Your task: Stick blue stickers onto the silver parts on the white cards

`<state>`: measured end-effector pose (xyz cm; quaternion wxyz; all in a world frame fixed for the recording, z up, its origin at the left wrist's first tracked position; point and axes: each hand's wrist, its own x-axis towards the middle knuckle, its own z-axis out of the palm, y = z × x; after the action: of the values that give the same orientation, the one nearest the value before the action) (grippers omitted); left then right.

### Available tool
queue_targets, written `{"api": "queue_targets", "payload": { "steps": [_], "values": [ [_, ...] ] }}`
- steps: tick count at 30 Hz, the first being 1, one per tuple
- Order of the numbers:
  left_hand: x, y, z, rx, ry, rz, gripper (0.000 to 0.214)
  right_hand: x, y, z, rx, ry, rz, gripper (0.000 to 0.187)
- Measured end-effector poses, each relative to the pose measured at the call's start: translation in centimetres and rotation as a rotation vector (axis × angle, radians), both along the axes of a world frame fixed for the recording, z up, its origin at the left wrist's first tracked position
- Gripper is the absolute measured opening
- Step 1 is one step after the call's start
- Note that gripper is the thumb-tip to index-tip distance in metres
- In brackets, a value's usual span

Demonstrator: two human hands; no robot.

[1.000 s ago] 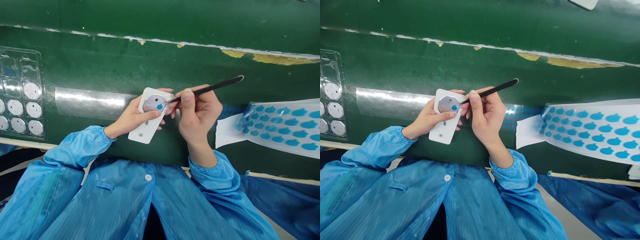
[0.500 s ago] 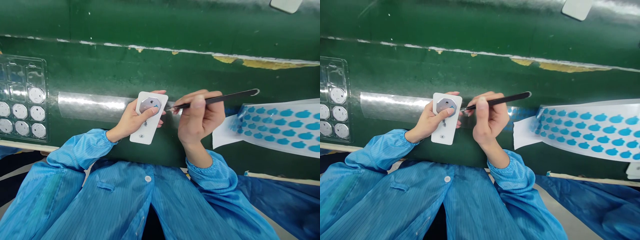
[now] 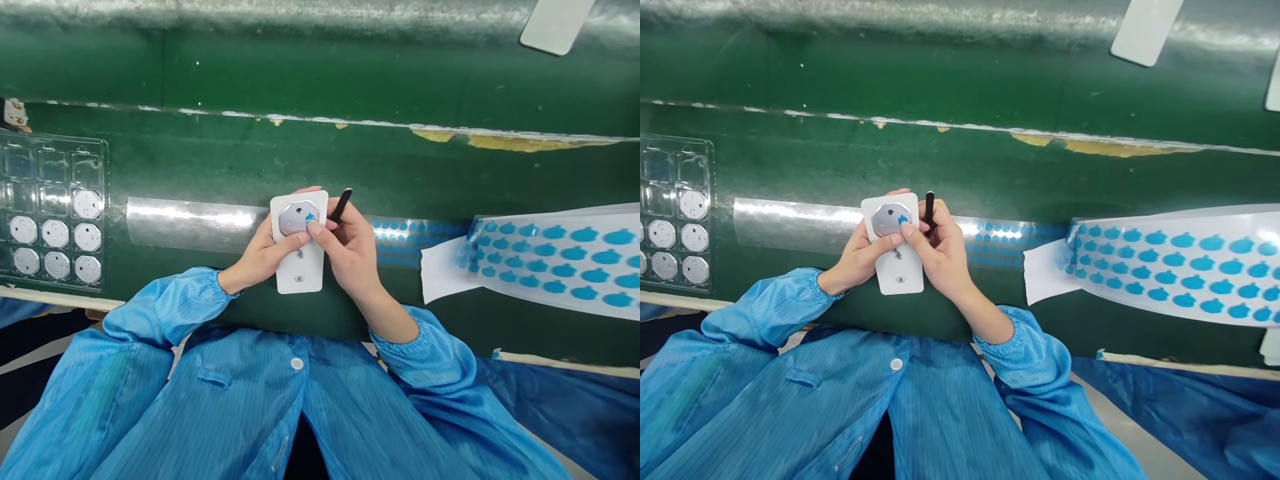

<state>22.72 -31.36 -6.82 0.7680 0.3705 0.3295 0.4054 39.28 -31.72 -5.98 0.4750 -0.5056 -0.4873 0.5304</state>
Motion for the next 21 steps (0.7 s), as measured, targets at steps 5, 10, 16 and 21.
{"api": "queue_targets", "payload": {
  "steps": [5, 10, 16, 21],
  "values": [
    [0.3, -0.4, 0.1, 0.048, -0.014, -0.019, 0.061, -0.5, -0.2, 0.2, 0.028, -0.006, -0.079, 0.044],
    [0.5, -0.8, 0.1, 0.097, 0.022, 0.004, 0.061, -0.7, -0.6, -0.3, 0.061, -0.009, -0.106, 0.034],
    [0.5, -0.7, 0.2, 0.070, 0.034, 0.002, 0.061, -0.2, -0.4, -0.8, 0.009, 0.001, -0.060, 0.038],
    [0.5, -0.9, -0.3, 0.089, 0.052, -0.008, 0.068, -0.2, -0.3, -0.6, -0.002, 0.014, -0.068, 0.040]
  ]
}}
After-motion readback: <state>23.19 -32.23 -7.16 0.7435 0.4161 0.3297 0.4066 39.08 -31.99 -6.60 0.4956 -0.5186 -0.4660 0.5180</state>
